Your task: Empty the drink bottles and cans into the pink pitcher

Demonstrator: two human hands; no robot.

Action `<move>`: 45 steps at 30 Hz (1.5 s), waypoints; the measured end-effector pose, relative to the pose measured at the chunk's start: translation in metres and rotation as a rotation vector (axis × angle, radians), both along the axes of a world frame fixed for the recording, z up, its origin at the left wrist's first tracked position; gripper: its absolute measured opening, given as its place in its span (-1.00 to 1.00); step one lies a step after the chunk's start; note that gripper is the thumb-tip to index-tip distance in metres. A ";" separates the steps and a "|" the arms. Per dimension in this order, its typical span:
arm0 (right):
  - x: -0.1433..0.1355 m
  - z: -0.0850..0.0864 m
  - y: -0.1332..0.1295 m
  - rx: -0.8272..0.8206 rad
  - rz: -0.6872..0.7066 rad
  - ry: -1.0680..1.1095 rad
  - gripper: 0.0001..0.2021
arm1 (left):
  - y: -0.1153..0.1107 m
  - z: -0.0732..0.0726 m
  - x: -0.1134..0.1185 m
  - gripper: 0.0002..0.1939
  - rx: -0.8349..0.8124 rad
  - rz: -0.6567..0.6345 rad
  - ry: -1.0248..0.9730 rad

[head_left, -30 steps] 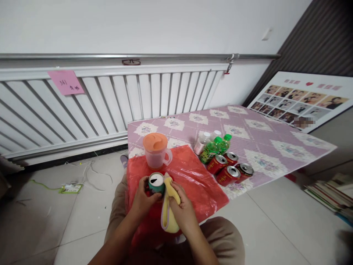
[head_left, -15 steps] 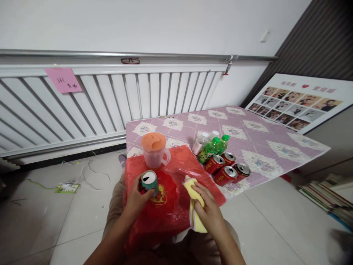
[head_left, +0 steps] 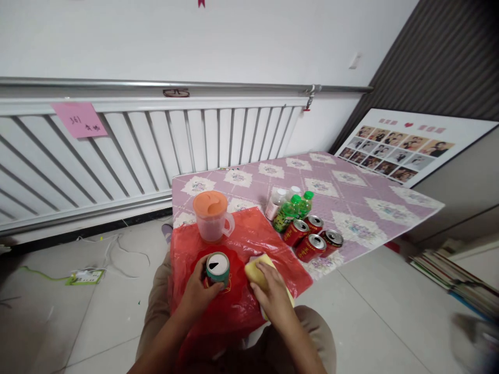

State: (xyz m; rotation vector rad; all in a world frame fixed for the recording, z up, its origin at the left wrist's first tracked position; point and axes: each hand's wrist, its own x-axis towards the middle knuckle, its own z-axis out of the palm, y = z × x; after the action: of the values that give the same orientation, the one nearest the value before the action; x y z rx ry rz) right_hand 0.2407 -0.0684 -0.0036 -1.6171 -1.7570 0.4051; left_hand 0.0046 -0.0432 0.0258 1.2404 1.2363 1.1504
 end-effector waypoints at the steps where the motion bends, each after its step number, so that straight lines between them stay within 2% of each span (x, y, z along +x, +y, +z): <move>1: -0.006 0.008 -0.001 -0.014 0.048 0.066 -0.50 | -0.002 0.002 0.003 -0.30 -0.002 -0.021 -0.006; 5: -0.035 0.034 -0.009 -0.173 0.145 0.258 -0.23 | -0.008 0.007 0.014 -0.30 0.014 -0.132 -0.019; 9: -0.049 0.047 -0.015 -0.260 0.184 0.354 -0.13 | -0.011 0.007 0.016 -0.29 0.005 -0.193 -0.038; 13: -0.050 0.045 -0.018 -0.290 0.161 0.367 -0.09 | -0.011 0.006 0.015 -0.29 -0.006 -0.199 -0.046; 20: -0.056 0.027 -0.017 -0.178 0.087 0.381 -0.15 | -0.014 0.010 0.026 -0.31 0.021 -0.234 -0.070; 28: -0.049 0.041 -0.022 -0.131 0.079 0.462 -0.24 | -0.019 0.005 0.039 -0.27 0.019 -0.263 -0.071; 31: -0.042 0.043 -0.024 -0.132 0.069 0.489 -0.24 | -0.019 0.001 0.039 -0.18 0.030 -0.307 -0.103; 33: -0.034 0.044 -0.024 -0.134 0.028 0.521 -0.23 | -0.018 0.001 0.036 -0.20 0.023 -0.300 -0.086; 38: 0.003 0.044 -0.015 -0.145 -0.158 0.562 -0.25 | -0.013 0.005 0.021 -0.40 -0.093 -0.139 -0.039; 42: 0.044 0.025 0.003 -0.032 -0.365 0.450 -0.27 | -0.012 0.005 0.009 -0.44 -0.135 -0.065 -0.059; 45: 0.069 0.005 0.018 0.009 -0.453 0.351 -0.31 | -0.016 -0.001 0.003 -0.49 -0.105 -0.027 -0.058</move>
State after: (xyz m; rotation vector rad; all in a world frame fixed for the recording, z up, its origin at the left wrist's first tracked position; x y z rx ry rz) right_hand 0.3092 -0.0505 0.0013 -1.7531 -1.0954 0.4287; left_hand 0.0081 -0.0588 0.0251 1.1345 1.2182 1.0807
